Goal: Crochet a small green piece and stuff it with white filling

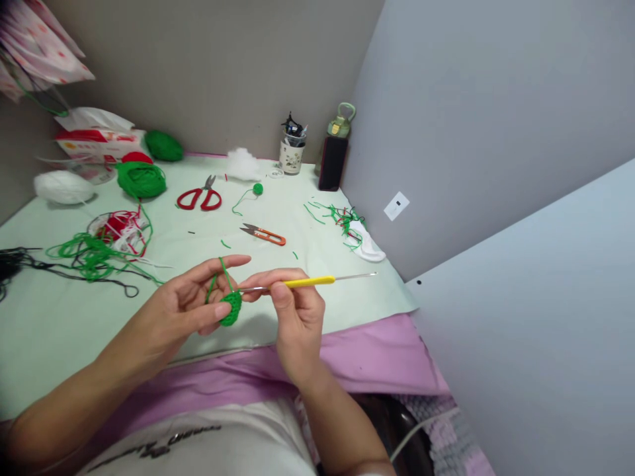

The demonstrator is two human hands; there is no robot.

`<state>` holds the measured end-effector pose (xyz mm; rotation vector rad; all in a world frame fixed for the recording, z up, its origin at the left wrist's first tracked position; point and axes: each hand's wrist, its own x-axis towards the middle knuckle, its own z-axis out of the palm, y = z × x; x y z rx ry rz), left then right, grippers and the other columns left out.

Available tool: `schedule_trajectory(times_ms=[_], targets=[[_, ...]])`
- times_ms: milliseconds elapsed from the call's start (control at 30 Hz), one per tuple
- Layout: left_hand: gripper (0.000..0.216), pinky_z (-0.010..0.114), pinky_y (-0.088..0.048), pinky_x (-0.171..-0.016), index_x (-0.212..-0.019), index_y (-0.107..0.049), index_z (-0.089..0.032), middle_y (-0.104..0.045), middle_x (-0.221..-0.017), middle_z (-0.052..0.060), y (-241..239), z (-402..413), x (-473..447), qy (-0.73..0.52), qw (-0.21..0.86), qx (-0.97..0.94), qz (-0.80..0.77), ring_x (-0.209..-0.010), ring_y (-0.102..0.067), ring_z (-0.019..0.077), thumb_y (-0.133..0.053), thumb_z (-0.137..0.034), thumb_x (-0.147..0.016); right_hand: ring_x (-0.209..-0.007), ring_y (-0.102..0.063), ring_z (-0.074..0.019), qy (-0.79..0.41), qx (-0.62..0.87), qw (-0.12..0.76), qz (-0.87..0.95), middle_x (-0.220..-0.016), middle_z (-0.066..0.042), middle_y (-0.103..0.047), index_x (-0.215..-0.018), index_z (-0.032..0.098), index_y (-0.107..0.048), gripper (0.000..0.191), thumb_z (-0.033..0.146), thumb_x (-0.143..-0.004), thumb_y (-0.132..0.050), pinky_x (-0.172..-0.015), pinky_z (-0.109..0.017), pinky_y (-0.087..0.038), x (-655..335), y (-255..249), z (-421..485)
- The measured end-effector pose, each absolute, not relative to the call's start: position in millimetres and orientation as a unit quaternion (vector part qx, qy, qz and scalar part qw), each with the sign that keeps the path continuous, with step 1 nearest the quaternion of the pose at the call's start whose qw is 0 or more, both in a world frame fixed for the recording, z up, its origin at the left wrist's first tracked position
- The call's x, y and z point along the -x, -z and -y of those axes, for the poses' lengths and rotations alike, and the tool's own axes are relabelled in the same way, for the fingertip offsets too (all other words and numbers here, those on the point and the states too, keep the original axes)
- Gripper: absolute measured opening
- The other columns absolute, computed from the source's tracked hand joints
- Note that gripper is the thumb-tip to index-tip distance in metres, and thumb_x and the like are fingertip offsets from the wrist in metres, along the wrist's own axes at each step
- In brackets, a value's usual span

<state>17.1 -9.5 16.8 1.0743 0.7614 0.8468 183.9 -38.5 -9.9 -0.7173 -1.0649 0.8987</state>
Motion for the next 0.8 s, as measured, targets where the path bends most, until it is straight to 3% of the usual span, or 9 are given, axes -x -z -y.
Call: schedule_trajectory(times_ms=[300, 467, 600, 733, 800], targets=[[0.05, 0.022, -0.041, -0.058, -0.135, -0.067, -0.03, -0.058, -0.089, -0.003, -14, 7, -17, -0.382, 0.711, -0.489, -0.331, -0.067, -0.048, 0.0092, -0.082, -0.026, -0.087, -0.086, -0.072, -0.0157, -0.431, 0.275, 0.705, 0.492, -0.092, -0.002, -0.079, -0.099, 0.026, -0.072, 0.019, 0.031, -0.107, -0.056, -0.078, -0.031, -0.059, -187, 9, 35], [0.053, 0.023, -0.044, -0.063, -0.136, -0.068, -0.031, -0.058, -0.091, -0.002, -17, 8, -16, -0.371, 0.694, -0.509, -0.348, -0.071, -0.05, 0.0107, -0.083, -0.028, -0.086, -0.082, -0.071, -0.0173, -0.435, 0.296, 0.687, 0.5, -0.09, -0.003, -0.078, -0.095, 0.025, -0.07, 0.019, 0.038, -0.104, -0.06, -0.077, -0.033, -0.059, -189, 8, 34], [0.049, 0.027, -0.05, -0.078, -0.136, -0.071, -0.037, -0.06, -0.09, -0.002, -21, 6, -10, -0.327, 0.674, -0.574, -0.329, -0.077, -0.054, 0.0137, -0.081, -0.03, -0.088, -0.071, -0.065, -0.0164, -0.468, 0.297, 0.682, 0.477, -0.08, -0.001, -0.074, -0.089, 0.025, -0.067, 0.023, 0.044, -0.101, -0.064, -0.069, -0.031, -0.057, -191, 6, 31], [0.047, 0.036, -0.048, -0.102, -0.14, -0.069, -0.041, -0.069, -0.11, 0.003, -18, 3, -5, -0.321, 0.688, -0.595, -0.261, -0.11, -0.063, 0.0224, -0.075, -0.031, -0.094, -0.062, -0.059, -0.0141, -0.519, 0.281, 0.679, 0.437, -0.073, 0.002, -0.07, -0.086, 0.026, -0.063, 0.025, 0.047, -0.099, -0.066, -0.066, -0.028, -0.055, -191, 5, 28], [0.05, 0.037, -0.049, -0.103, -0.139, -0.069, -0.039, -0.069, -0.112, 0.004, -16, 2, -3, -0.332, 0.693, -0.589, -0.249, -0.112, -0.063, 0.0241, -0.078, -0.028, -0.091, -0.061, -0.059, -0.0136, -0.535, 0.273, 0.677, 0.426, -0.072, 0.003, -0.069, -0.086, 0.026, -0.063, 0.025, 0.047, -0.098, -0.067, -0.066, -0.028, -0.056, -191, 5, 27]])
